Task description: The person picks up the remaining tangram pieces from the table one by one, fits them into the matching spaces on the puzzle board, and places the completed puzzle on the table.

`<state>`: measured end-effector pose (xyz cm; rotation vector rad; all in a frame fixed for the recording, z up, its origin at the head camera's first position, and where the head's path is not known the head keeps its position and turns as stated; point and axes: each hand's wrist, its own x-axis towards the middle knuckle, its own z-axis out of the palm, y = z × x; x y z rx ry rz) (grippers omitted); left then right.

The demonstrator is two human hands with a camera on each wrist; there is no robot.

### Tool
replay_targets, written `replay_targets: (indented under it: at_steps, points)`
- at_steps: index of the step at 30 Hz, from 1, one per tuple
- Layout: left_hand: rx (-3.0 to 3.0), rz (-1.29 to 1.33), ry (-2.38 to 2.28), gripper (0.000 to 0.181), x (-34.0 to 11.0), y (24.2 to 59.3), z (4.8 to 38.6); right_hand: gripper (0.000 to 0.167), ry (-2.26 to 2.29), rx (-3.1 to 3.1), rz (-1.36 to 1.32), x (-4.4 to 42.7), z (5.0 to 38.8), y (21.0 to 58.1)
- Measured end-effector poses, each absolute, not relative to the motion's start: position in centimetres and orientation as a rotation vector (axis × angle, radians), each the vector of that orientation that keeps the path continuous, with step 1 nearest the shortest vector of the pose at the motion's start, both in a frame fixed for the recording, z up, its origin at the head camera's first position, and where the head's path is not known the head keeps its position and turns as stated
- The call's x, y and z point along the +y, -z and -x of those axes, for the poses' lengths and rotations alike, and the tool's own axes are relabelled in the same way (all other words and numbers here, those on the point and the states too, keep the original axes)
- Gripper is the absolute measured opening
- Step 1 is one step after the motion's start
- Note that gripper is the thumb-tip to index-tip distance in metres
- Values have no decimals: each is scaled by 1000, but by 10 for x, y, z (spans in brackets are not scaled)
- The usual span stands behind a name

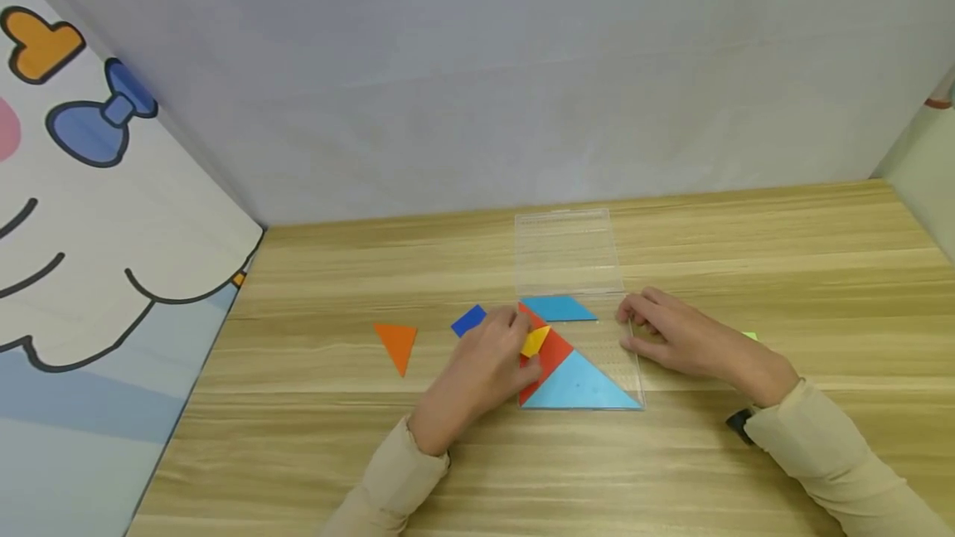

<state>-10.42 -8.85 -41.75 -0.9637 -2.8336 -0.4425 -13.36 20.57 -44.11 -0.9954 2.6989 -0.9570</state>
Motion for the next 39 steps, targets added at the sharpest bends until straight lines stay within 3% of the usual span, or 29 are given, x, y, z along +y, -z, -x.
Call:
replay_targets:
  at_steps: [39]
  points:
    - [-2645, 1222, 408, 16, -68, 435, 119, 20, 951, 2715, 1009, 205, 133, 442]
